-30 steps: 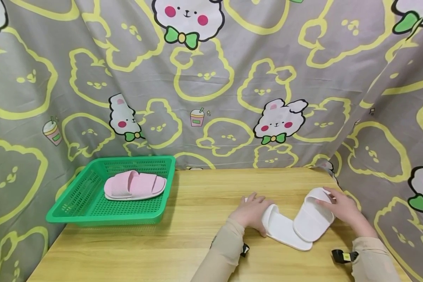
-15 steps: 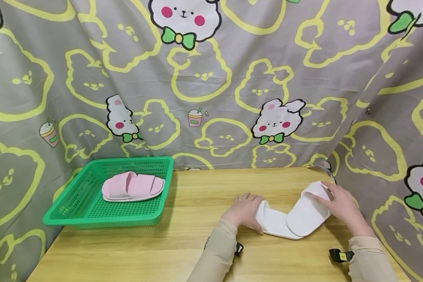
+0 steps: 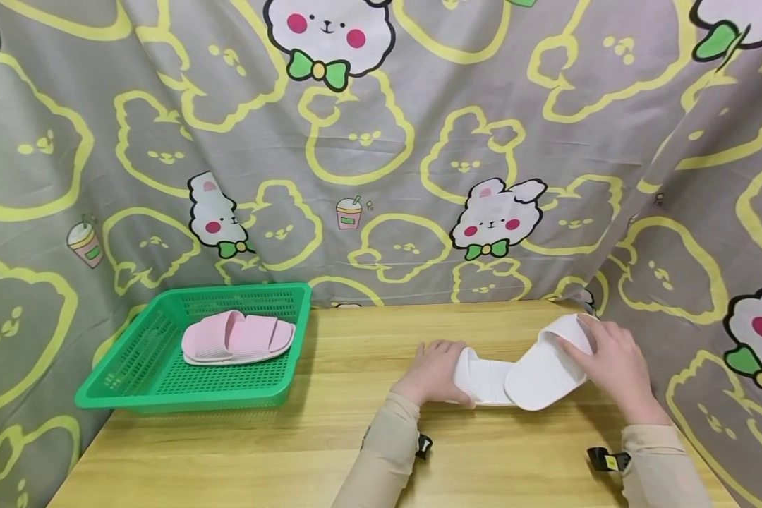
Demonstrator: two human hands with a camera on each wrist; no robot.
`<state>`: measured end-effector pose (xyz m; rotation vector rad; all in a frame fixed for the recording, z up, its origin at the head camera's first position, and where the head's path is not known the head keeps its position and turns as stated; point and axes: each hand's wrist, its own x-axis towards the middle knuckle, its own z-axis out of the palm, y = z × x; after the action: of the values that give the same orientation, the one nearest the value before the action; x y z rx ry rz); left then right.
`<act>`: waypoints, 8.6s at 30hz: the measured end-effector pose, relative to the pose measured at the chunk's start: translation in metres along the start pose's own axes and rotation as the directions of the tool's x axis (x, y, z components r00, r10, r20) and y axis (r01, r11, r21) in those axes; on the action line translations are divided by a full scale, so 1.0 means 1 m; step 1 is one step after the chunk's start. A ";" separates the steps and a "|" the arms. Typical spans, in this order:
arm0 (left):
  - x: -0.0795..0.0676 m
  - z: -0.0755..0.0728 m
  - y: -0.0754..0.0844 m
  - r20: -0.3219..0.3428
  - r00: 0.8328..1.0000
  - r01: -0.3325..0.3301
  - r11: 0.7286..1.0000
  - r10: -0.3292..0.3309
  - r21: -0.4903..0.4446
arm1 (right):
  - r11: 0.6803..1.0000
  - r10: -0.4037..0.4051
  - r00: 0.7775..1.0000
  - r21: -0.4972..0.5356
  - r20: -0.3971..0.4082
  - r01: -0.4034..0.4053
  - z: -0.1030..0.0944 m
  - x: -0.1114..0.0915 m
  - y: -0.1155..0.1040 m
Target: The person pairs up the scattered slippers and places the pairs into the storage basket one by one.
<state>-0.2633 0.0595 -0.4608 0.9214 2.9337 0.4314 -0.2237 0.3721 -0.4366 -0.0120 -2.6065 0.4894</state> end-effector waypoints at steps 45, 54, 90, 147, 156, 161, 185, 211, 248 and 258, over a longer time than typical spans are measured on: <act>0.006 -0.011 -0.012 -0.343 0.929 0.154 0.988 -0.139 0.019 | 0.996 0.088 0.840 0.019 -0.535 -0.093 0.001 0.022 -0.048; 0.005 -0.012 -0.012 -0.376 0.917 0.152 0.988 -0.134 0.017 | 0.994 0.104 0.834 0.049 -0.542 -0.093 0.007 0.027 -0.054; 0.005 -0.012 -0.009 -0.444 0.891 0.124 0.992 -0.098 0.031 | 0.999 0.037 0.818 0.051 -0.574 -0.009 0.014 0.028 -0.064; 0.007 -0.005 0.003 -0.532 0.843 0.125 0.990 -0.074 0.059 | 0.998 0.063 0.921 0.029 -0.384 -0.056 0.026 0.024 -0.090; 0.007 -0.004 0.005 -0.551 0.832 0.116 0.992 -0.064 0.059 | 0.999 0.039 0.928 0.019 -0.370 -0.034 0.027 0.023 -0.092; 0.008 -0.004 0.005 -0.548 0.834 0.118 0.992 -0.071 0.051 | 1.000 0.027 0.924 0.020 -0.380 -0.021 0.026 0.022 -0.094; 0.008 -0.005 0.005 -0.518 0.851 0.123 0.992 -0.087 0.035 | 1.000 -0.018 0.933 -0.014 -0.360 0.013 0.024 0.021 -0.103; 0.007 -0.006 0.003 -0.522 0.848 0.125 0.992 -0.092 0.029 | 0.998 -0.056 0.944 -0.013 -0.325 0.055 0.025 0.019 -0.105; 0.007 -0.003 0.002 -0.594 0.804 0.124 0.987 -0.041 0.099 | 0.997 -0.068 0.938 -0.050 -0.339 0.055 0.028 0.017 -0.109; 0.007 -0.003 0.001 -0.620 0.785 0.117 0.984 -0.011 0.131 | 0.996 -0.078 0.940 -0.057 -0.333 0.062 0.030 0.016 -0.110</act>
<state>-0.2687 0.0630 -0.4578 0.8064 3.6372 0.5952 -0.2428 0.2609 -0.4159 -0.0163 -2.2738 0.3658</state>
